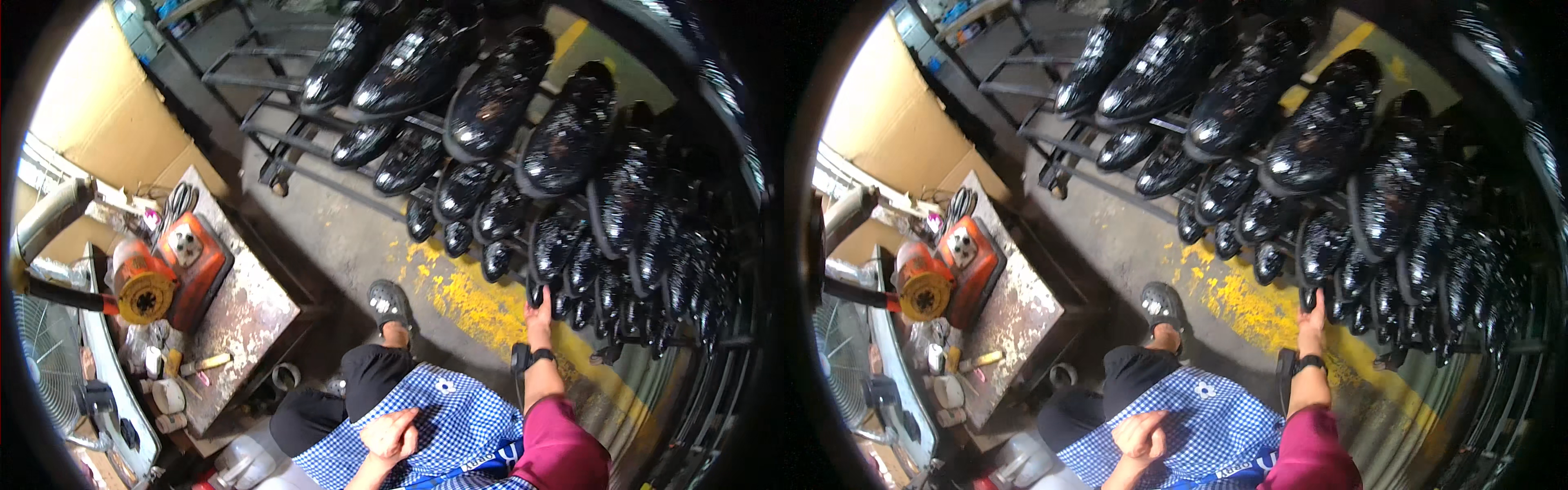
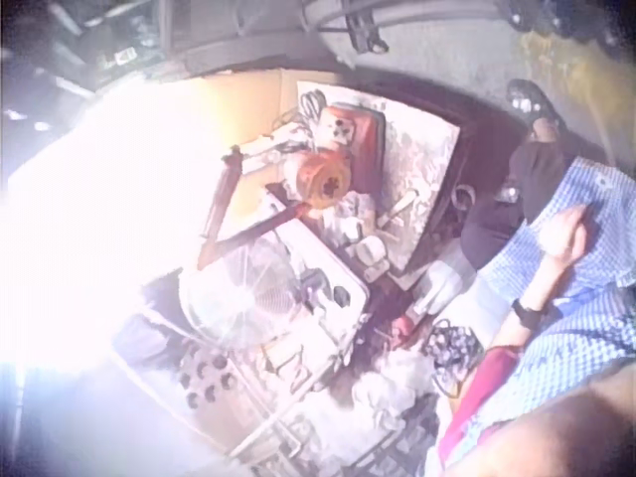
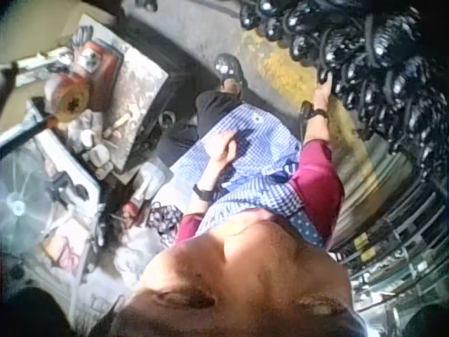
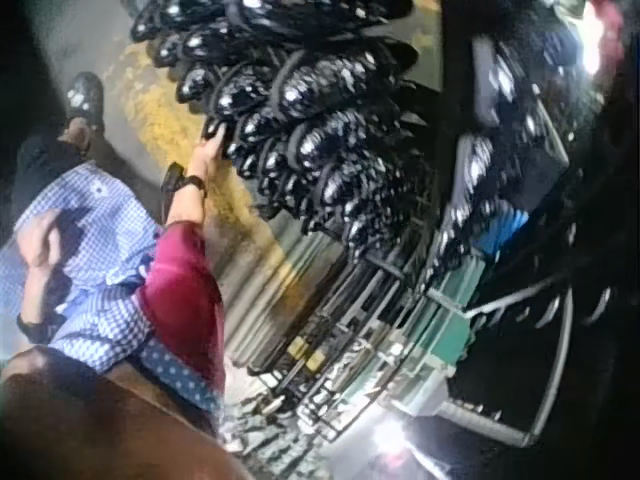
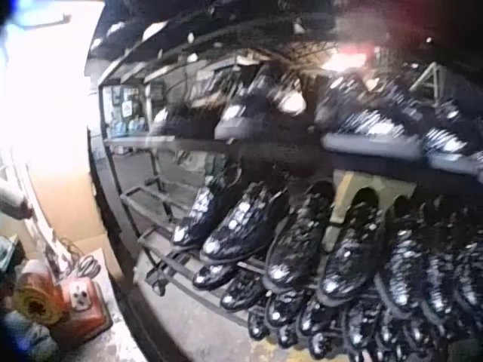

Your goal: The recorder is inspecting and handling manufactured black shoes on a storage rack.

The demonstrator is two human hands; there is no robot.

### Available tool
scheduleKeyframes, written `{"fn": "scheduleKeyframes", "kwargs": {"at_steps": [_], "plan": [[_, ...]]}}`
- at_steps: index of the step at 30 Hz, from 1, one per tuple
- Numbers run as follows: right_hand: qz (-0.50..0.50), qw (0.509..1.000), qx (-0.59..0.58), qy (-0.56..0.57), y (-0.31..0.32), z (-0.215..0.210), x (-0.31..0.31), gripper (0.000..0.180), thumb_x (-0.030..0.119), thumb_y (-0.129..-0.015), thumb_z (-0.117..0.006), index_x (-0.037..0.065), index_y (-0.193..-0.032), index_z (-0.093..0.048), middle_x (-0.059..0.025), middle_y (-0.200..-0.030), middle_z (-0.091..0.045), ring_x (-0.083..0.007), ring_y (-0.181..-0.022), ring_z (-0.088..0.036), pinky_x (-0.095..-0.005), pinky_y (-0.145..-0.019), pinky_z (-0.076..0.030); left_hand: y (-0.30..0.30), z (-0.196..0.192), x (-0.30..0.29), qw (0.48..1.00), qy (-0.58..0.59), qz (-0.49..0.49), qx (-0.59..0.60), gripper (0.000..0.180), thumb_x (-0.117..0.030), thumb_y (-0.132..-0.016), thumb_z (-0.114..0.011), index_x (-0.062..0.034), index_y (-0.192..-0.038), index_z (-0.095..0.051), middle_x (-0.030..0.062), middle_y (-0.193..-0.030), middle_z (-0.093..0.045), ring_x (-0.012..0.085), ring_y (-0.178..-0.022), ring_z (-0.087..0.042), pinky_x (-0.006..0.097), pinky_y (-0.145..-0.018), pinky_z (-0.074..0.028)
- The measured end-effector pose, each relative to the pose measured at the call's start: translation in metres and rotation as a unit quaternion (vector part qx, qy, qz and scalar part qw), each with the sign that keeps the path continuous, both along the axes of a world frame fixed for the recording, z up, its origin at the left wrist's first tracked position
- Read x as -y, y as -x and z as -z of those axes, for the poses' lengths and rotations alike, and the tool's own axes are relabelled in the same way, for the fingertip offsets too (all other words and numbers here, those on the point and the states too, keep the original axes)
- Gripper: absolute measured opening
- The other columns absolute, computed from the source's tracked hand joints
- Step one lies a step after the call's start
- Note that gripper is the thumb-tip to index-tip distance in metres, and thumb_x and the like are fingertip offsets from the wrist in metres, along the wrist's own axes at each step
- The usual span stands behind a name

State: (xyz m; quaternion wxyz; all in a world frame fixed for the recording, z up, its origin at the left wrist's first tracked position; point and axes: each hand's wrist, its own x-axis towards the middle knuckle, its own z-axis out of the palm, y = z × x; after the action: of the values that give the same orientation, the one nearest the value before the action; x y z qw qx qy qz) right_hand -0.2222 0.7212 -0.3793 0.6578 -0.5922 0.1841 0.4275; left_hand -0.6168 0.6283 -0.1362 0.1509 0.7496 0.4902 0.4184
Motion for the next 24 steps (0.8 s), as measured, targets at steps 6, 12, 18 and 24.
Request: {"fn": "scheduleKeyframes", "kwargs": {"at_steps": [6,12,18,24], "plan": [[-0.068,0.996,-0.064,0.01,0.009,-0.049,0.129,0.031,0.039,-0.068,-0.074,0.021,-0.088,-0.058,0.0047,-0.081,-0.059,-0.011,-0.063,-0.049,-0.0244,-0.047,-0.035,-0.008,0.0,0.005,1.0,0.023,-0.007,0.0,0.024,0.002,-0.061,-0.057,-0.0049,-0.083,-0.064,0.0065,-0.068,-0.063,0.019,-0.055,-0.06,0.028,-0.051,-0.047],[-0.062,0.989,-0.131,0.002,0.041,-0.111,0.221,0.017,0.029,-0.075,-0.067,0.016,-0.081,-0.058,0.0,-0.074,-0.061,-0.0152,-0.059,-0.05,-0.028,-0.046,-0.033,-0.008,0.0,0.015,0.998,0.05,-0.021,0.031,0.019,0.003,-0.068,-0.053,-0.003,-0.084,-0.062,0.0092,-0.07,-0.063,0.0215,-0.06,-0.06,0.029,-0.057,-0.047],[-0.23,0.958,-0.152,-0.08,0.055,-0.14,0.218,0.014,0.023,-0.077,-0.062,0.014,-0.087,-0.058,-0.0036,-0.083,-0.061,-0.0177,-0.067,-0.055,-0.0329,-0.047,-0.035,0.004,0.001,0.019,0.992,0.07,-0.033,0.103,0.015,0.004,-0.077,-0.05,0.0004,-0.085,-0.062,0.0092,-0.073,-0.063,0.0173,-0.065,-0.061,0.026,-0.062,-0.048],[-0.302,0.927,-0.162,-0.151,0.087,-0.188,0.174,0.034,0.028,-0.072,-0.064,0.007,-0.098,-0.058,-0.0087,-0.091,-0.064,-0.0228,-0.074,-0.061,-0.0376,-0.058,-0.048,0.015,-0.011,0.027,0.858,0.299,-0.065,0.413,0.018,-0.005,-0.09,-0.046,0.0031,-0.102,-0.057,0.0119,-0.086,-0.064,0.0153,-0.071,-0.062,0.023,-0.066,-0.051]]}}
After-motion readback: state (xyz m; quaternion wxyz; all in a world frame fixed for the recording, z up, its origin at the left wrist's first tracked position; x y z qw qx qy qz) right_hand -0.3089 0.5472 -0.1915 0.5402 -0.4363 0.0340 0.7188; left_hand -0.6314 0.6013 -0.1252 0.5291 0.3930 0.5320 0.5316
